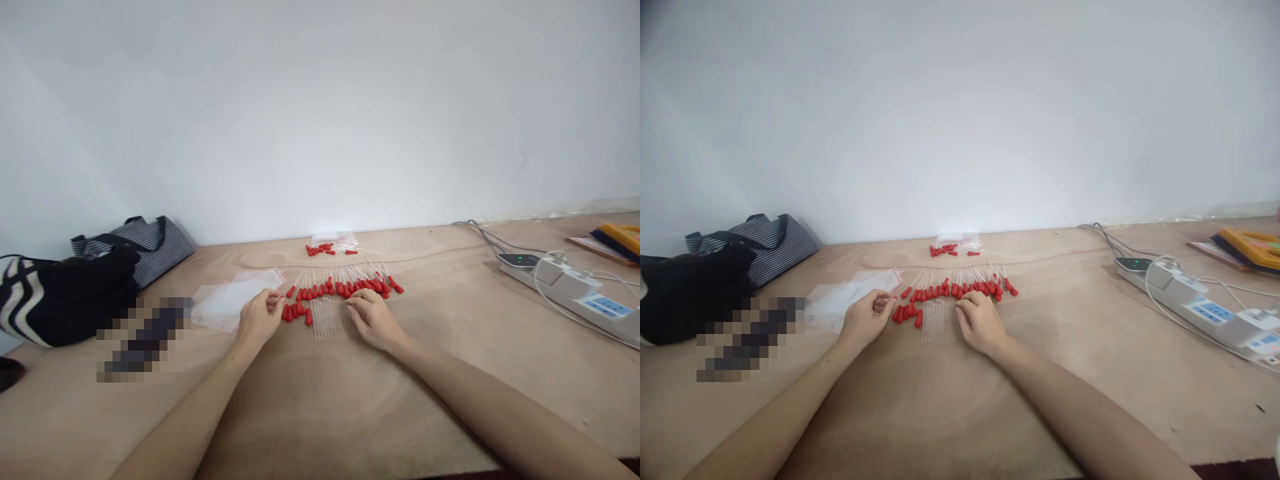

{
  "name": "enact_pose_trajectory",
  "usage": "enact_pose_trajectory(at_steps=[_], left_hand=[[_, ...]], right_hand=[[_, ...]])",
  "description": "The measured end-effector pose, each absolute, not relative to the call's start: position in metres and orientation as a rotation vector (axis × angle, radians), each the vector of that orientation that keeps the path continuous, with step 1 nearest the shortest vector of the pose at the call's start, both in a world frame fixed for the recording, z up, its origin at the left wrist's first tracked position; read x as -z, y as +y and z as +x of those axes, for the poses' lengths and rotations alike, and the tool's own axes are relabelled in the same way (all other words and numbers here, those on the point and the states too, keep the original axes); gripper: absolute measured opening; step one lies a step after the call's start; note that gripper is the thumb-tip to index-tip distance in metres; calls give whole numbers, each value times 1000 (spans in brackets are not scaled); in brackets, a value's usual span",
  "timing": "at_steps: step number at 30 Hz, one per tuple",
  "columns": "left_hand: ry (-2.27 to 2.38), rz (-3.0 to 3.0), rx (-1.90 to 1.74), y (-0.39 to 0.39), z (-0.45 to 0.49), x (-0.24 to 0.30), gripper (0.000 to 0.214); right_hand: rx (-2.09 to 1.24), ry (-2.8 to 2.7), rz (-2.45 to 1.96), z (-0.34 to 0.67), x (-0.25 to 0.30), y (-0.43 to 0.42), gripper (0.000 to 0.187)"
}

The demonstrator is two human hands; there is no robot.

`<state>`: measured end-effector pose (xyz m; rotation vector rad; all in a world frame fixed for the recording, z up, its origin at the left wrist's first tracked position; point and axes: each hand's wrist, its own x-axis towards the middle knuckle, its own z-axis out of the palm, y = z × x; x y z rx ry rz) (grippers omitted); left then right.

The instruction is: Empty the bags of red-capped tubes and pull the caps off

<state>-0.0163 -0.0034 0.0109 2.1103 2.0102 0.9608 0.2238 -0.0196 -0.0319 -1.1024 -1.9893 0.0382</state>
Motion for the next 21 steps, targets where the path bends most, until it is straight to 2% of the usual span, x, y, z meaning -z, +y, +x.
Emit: enact_pose_trajectory(at_steps=[4, 10, 16, 21], left_hand=[[2048, 2113, -704, -3, -22, -12, 17], [2116, 2269, -605, 1, -26, -14, 31], [2143, 2508, -508, 25, -15, -14, 22], [2225, 2488, -395, 50, -3, -13, 18]], right_hand=[[6, -1965, -1094, 231, 28, -20, 19], [87, -1994, -1095, 231, 26, -21, 17], [85, -1997, -1104, 230, 27, -21, 18], [138, -2075, -1160, 225, 26, -26, 15]])
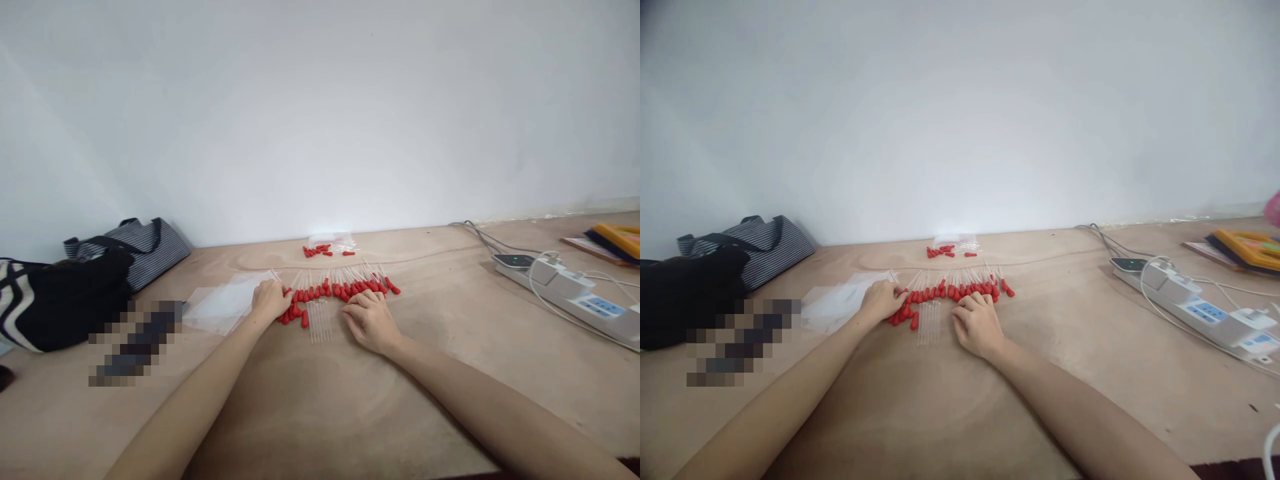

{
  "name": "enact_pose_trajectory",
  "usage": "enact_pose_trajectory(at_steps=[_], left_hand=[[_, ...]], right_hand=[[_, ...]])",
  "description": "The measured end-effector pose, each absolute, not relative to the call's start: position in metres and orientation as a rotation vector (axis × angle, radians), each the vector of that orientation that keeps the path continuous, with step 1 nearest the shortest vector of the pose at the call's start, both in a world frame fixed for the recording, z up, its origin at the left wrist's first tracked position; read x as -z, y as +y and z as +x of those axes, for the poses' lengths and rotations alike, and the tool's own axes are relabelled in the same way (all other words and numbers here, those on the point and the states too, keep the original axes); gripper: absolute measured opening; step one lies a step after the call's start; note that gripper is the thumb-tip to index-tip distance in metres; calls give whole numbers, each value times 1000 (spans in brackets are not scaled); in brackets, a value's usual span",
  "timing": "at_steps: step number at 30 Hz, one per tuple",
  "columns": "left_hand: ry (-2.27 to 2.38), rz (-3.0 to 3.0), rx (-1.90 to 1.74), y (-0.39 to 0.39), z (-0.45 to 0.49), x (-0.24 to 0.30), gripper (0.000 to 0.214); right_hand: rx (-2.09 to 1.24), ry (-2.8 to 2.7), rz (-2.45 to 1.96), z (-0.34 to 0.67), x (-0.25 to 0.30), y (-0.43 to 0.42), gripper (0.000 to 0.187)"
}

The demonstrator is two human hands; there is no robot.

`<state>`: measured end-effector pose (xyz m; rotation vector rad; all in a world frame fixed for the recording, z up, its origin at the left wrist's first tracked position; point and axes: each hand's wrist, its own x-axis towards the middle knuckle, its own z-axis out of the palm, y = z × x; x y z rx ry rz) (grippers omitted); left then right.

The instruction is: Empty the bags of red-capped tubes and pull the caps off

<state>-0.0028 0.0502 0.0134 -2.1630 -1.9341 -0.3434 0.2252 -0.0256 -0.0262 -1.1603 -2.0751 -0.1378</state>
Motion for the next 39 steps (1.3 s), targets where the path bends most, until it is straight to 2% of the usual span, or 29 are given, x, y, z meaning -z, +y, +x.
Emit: enact_pose_trajectory(at_steps=[6, 12, 20, 39], left_hand=[[-1829, -2097, 447, 35, 3, -24, 19], [-1191, -2451, 709, -12, 20, -11, 16], [-959, -2527, 863, -19, 35, 10, 13], [-793, -2538, 1021, -20, 33, 22, 23]], right_hand=[[157, -2114, -1129, 222, 26, -28, 16], [341, -2094, -1059, 221, 25, -29, 40], [369, -2183, -987, 218, 34, -23, 16], [352, -2185, -947, 219, 31, -31, 17]])
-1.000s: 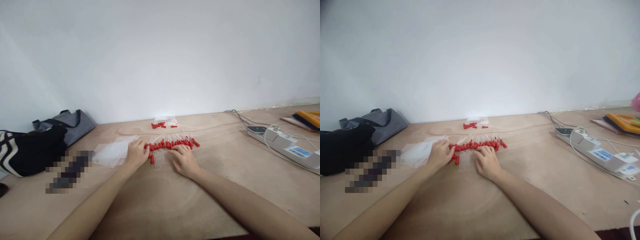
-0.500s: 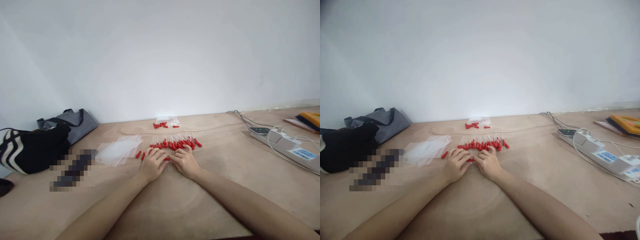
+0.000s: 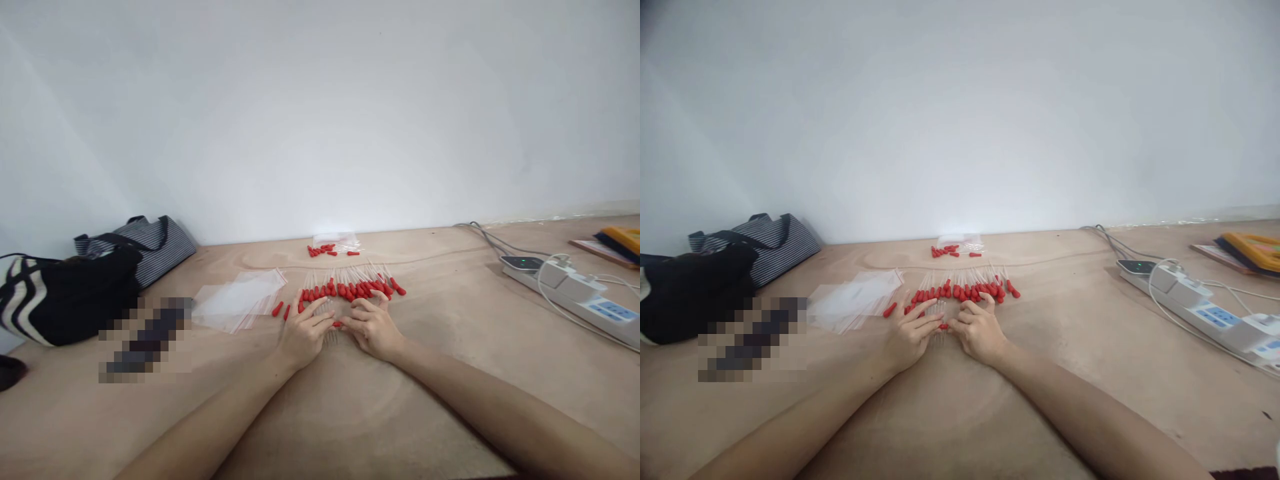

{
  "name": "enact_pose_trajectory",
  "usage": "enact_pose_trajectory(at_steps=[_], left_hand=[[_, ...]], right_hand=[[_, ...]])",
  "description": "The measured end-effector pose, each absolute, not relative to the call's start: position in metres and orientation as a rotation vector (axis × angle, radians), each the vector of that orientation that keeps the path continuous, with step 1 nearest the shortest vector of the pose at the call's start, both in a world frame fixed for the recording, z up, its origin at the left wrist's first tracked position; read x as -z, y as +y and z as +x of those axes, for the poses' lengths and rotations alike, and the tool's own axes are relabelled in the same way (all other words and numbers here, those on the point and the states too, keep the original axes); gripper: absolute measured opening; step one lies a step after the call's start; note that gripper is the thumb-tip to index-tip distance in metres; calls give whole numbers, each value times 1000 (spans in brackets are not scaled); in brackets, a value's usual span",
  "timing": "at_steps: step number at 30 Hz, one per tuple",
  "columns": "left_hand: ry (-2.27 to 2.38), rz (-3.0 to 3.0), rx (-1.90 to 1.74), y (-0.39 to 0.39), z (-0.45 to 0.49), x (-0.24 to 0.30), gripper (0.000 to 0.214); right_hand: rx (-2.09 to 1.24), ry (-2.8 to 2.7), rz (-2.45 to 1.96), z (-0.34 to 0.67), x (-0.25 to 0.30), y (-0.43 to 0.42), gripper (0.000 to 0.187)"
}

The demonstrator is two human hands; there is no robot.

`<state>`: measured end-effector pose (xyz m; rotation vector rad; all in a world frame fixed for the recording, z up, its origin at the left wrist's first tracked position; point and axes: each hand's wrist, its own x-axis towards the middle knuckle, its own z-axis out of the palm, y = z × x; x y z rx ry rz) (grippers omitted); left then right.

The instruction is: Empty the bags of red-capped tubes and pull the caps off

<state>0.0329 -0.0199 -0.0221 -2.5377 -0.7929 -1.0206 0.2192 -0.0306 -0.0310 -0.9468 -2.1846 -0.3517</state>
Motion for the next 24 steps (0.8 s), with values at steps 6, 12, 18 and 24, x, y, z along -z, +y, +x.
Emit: enact_pose_trajectory(at_steps=[6, 12, 18, 24], left_hand=[[-750, -2511, 1011, -20, 30, 19, 26], [-980, -2369, 1055, -12, 1, 9, 19], [-1224, -2424, 1192, -4, -5, 8, 23], [-1409, -2398, 1139, 4, -18, 9, 30]], right_hand=[[323, -2179, -948, 220, 30, -31, 15], [218, -2115, -1070, 229, 33, -29, 18], [126, -2188, -1226, 219, 32, -28, 20], [74, -2235, -1323, 211, 27, -29, 22]])
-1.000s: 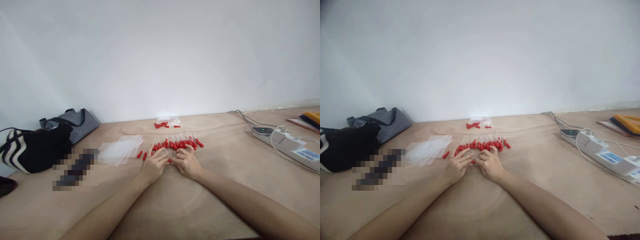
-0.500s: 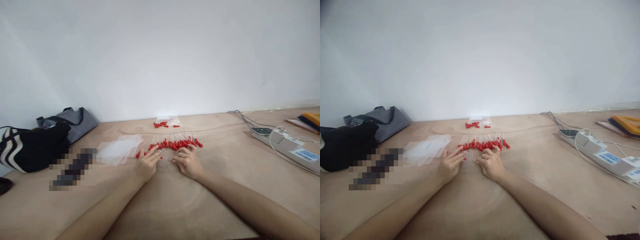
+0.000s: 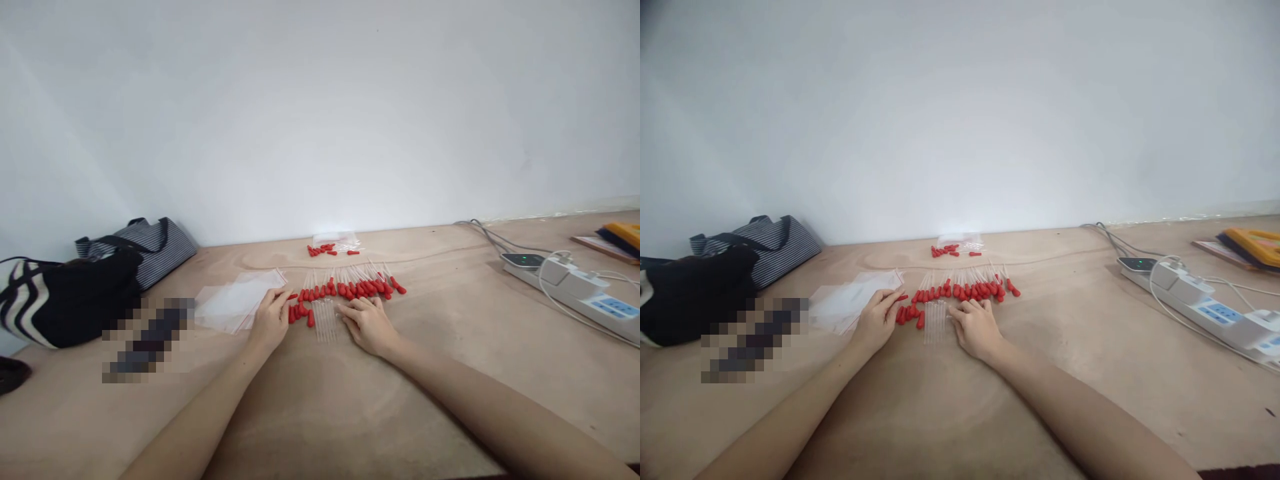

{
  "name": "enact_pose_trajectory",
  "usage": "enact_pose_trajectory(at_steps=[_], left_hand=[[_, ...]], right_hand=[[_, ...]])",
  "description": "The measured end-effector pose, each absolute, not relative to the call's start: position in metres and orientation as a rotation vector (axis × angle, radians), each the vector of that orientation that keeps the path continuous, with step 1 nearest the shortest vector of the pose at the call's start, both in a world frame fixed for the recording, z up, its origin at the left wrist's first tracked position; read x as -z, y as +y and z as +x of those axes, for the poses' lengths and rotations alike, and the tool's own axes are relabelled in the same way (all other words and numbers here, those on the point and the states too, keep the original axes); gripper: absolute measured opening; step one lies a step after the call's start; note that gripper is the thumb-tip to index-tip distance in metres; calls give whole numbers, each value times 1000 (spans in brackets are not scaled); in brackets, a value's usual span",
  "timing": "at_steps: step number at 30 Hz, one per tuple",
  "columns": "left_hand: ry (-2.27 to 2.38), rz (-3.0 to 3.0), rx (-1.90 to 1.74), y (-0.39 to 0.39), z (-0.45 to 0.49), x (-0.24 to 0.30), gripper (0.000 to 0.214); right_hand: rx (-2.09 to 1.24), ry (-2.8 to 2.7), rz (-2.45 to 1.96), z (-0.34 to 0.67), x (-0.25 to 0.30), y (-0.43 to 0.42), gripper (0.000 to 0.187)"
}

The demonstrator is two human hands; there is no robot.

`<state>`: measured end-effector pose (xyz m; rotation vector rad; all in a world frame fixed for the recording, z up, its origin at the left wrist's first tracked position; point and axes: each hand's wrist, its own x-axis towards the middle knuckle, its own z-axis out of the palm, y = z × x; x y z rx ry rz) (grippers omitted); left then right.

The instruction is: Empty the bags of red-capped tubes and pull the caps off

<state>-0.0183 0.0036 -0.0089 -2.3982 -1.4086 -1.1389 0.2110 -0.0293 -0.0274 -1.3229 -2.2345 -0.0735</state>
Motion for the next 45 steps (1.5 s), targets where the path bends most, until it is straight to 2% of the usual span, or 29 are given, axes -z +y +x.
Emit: enact_pose_trajectory(at_steps=[9, 17, 23, 28, 30, 34, 36, 40, 45], left_hand=[[-1675, -2393, 1139, 4, -27, 3, 28], [-1622, -2463, 1041, -9, -18, -7, 16], [-1557, -2668, 939, -20, -11, -11, 6], [-1465, -2802, 792, -20, -14, -11, 5], [-1470, -2814, 780, -19, -15, -11, 7], [-1446, -2785, 799, -19, -17, -14, 12], [-1422, -2721, 852, -19, -17, -16, 14], [-1462, -2583, 914, -9, -10, -20, 15], [-1539, -2516, 628, 23, 23, -22, 8]], right_hand=[[-90, -2137, -1289, 235, 36, -27, 30], [-308, -1906, -1356, 200, 36, -22, 13], [-303, -1891, -1200, 196, 35, -21, 19], [-206, -2097, -1139, 210, 31, -30, 18], [-148, -2221, -1121, 218, 27, -35, 22], [-137, -2465, -1075, 232, 21, -43, 44], [-160, -2534, -1071, 236, 20, -44, 49], [-198, -2564, -1104, 238, 23, -44, 50], [-198, -2559, -1114, 237, 25, -43, 50]])
